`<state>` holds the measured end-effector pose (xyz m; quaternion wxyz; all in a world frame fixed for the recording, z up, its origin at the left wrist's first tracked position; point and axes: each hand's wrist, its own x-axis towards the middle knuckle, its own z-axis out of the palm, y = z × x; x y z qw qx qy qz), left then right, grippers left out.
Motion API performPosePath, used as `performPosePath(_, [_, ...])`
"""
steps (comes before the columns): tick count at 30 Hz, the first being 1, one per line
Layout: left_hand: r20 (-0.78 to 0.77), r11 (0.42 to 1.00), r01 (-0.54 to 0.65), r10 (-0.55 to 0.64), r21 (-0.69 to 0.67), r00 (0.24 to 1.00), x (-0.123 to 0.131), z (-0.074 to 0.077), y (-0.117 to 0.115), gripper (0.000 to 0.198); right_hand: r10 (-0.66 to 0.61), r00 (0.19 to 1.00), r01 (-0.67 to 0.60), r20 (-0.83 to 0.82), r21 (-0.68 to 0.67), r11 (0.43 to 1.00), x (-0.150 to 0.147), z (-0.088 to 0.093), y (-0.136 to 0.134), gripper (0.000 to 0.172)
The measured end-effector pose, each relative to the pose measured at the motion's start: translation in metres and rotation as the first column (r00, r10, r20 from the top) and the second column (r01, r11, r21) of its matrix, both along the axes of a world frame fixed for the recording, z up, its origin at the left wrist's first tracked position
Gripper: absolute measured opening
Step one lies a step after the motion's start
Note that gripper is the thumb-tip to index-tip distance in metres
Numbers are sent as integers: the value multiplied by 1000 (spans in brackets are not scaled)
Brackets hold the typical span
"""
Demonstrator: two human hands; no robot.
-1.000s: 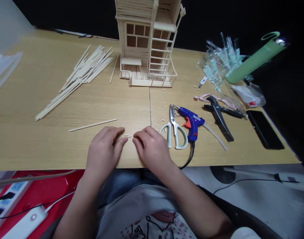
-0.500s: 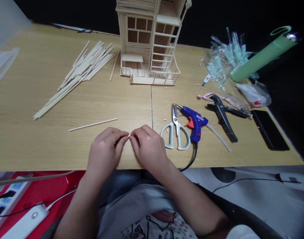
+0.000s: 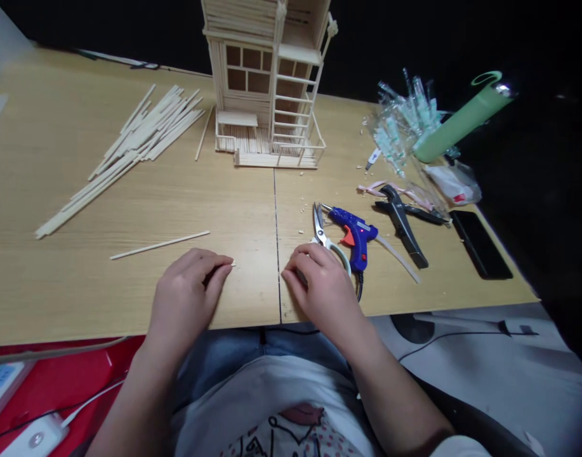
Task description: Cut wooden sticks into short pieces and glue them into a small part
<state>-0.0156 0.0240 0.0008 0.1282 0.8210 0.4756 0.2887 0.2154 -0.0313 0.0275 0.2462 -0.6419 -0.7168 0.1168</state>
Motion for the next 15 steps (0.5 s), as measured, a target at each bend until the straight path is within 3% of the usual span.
performPosePath(6, [-13,999,17,-16,41,1000,-2,-3,1,15,-80,996,81,27,-36,996,15,4,-2,8])
performPosePath(11, [-12,998,24,-23,49,1000,-2,-4,1,14,-167,985,170,-53,50,984,38,6,8,4])
performPosePath(15, [-16,998,21,-20,63,1000,-1,-2,1,14,-261,965,259,36,46,965,53,11,13,6])
